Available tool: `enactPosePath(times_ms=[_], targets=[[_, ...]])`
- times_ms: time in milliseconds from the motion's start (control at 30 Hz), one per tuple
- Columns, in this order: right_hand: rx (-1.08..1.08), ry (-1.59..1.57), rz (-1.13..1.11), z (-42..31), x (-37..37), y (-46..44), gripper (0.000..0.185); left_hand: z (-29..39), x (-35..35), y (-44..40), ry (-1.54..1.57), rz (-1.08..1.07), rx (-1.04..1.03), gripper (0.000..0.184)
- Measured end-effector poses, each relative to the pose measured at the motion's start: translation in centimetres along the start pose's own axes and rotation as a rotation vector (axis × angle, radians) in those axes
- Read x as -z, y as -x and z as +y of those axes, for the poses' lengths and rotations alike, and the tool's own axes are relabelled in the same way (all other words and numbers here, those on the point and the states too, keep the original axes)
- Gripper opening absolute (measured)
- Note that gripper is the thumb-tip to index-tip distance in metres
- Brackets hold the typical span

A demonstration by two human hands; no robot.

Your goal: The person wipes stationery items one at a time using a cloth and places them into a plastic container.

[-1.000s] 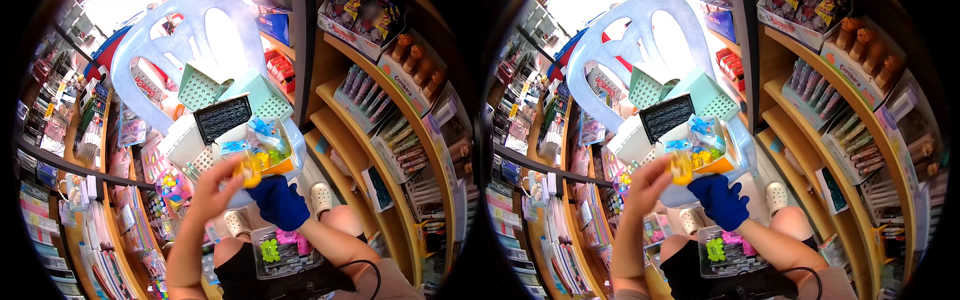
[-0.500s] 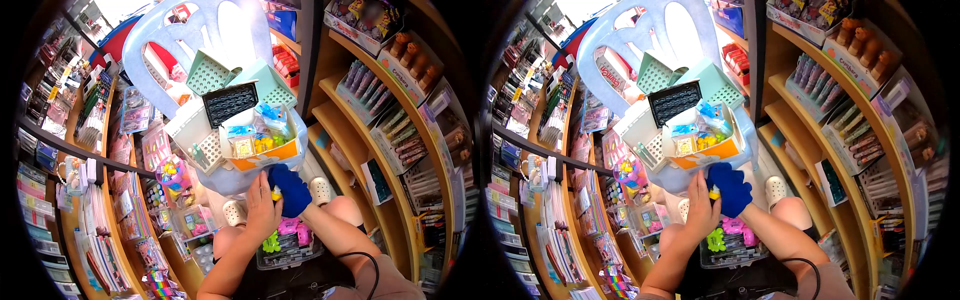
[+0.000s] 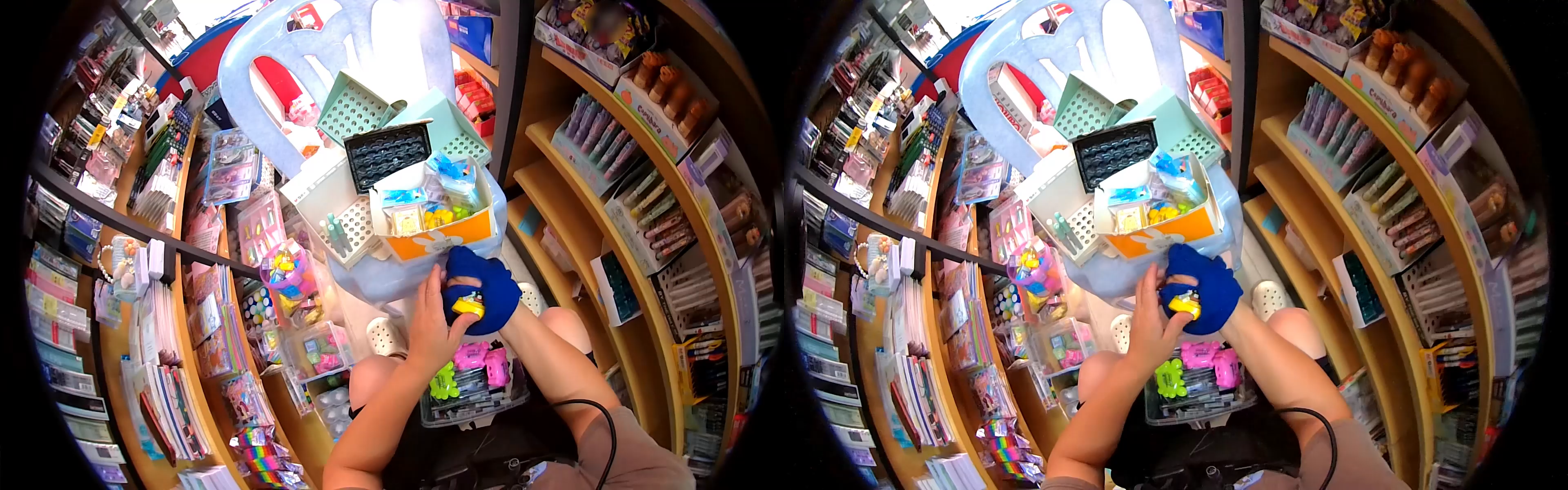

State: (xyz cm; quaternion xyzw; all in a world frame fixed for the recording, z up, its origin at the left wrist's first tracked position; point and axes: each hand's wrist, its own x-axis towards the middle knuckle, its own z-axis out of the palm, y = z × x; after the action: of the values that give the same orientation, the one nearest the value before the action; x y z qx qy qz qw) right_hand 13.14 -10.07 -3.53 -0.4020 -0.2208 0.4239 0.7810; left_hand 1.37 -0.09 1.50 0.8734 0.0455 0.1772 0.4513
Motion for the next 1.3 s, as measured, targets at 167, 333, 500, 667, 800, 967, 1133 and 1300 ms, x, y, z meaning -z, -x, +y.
enactPosePath(times_ms=[167, 333, 500, 667, 800, 967, 1133, 1300], targets=[[0.005, 0.025, 0.12, 1.2, 0.4, 0.8, 0.019, -0.7, -1.2, 0.7, 0.018, 0.001, -0.006, 0.081], [0.159, 0.881, 0.213, 1.2, -1.4, 0.9, 0.028, -1.6, -2.2, 1.1, 0.079, 0.06, 0.187, 0.072], [0.347, 0.777, 0.038, 0.9, -2.1, 0.2, 0.016, -1.8, -1.9, 0.4, -0.051, 0.145, 0.206, 0.08], [0.1, 0.476, 0.218, -2.0, -4.4, 0.8, 0.017, -0.9, -1.2, -0.1, 0.027, 0.104, 0.126, 0.081], [-0.101, 0.712, 0.316, -2.7, -4.7, 1.3, 0.039, -0.4, -0.7, -0.8, -0.037, 0.062, 0.013, 0.083], [-0.06, 1.497, 0.328, -2.8, -4.2, 1.9, 0.064, -0.2, -0.7, -0.7, -0.048, 0.054, -0.056, 0.085], [-0.078, 1.525, 0.35, -2.6, -4.0, 2.0, 0.064, 0.4, -0.4, -0.7, -0.002, 0.057, -0.049, 0.083], [-0.039, 1.629, 0.331, -2.9, -4.3, 1.6, 0.048, -0.1, -0.1, -0.6, 0.036, 0.115, -0.02, 0.079]])
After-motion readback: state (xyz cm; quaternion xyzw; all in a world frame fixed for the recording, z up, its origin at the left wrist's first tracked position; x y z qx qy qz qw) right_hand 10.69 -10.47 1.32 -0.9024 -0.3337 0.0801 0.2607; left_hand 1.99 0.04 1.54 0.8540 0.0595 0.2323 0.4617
